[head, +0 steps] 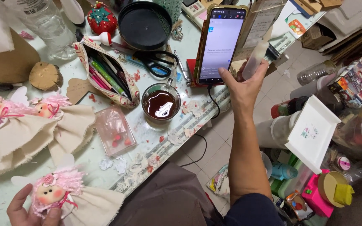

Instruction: Applying glue to the back of handmade angel dolls and organizing them on a workshop table.

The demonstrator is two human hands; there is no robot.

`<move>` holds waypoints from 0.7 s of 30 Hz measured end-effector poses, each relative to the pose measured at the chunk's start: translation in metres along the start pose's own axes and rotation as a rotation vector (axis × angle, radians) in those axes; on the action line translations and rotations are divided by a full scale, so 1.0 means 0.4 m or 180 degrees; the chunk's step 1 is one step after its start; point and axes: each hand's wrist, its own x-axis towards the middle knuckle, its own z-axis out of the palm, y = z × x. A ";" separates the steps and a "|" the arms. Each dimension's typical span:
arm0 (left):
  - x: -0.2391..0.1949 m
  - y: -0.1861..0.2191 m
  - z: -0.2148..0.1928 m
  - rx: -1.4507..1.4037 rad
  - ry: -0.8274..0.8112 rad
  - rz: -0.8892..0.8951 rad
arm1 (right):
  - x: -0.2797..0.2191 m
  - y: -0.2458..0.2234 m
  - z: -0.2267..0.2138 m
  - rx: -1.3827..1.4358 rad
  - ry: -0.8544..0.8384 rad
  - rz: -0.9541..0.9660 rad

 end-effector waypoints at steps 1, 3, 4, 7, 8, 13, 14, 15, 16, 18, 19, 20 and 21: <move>0.003 0.005 -0.005 0.0006 -0.0007 0.0002 | 0.001 0.011 -0.006 0.0001 0.0007 0.0006; 0.008 0.014 -0.014 0.0243 -0.0124 -0.0312 | 0.002 0.033 -0.021 0.0206 0.0188 0.0302; 0.007 0.017 -0.013 0.0249 -0.0131 -0.0313 | 0.006 0.035 -0.021 0.0204 0.0195 0.0309; 0.012 -0.007 -0.027 0.0445 -0.0088 -0.0334 | 0.020 0.038 -0.018 0.0450 0.0276 0.0297; 0.019 -0.035 -0.043 0.0366 -0.0139 -0.0274 | 0.024 0.037 -0.015 0.0524 0.0295 0.0305; 0.029 -0.087 -0.068 0.0137 -0.0259 -0.0164 | 0.044 0.045 0.010 0.0688 0.0411 0.0347; 0.034 -0.105 -0.075 0.0106 -0.0246 -0.0027 | 0.047 0.046 0.014 0.0659 0.0370 0.0322; 0.039 -0.122 -0.082 0.0081 -0.0242 0.0104 | 0.047 0.048 0.015 0.0624 0.0334 0.0305; 0.037 -0.110 -0.077 0.0086 -0.0248 0.0103 | 0.043 0.045 0.010 0.0623 0.0340 0.0310; 0.032 -0.088 -0.066 0.0193 -0.0246 0.0079 | 0.037 0.039 0.004 0.0686 0.0006 0.0412; 0.029 -0.072 -0.061 0.0196 -0.0233 0.0078 | 0.034 0.046 0.002 0.0692 -0.0005 0.0413; 0.027 -0.056 -0.055 0.0200 -0.0224 -0.0077 | 0.031 0.053 -0.001 0.0897 -0.0030 0.0486; 0.025 -0.040 -0.049 0.0205 -0.0227 -0.0236 | 0.028 0.060 -0.006 0.1094 -0.0045 0.0562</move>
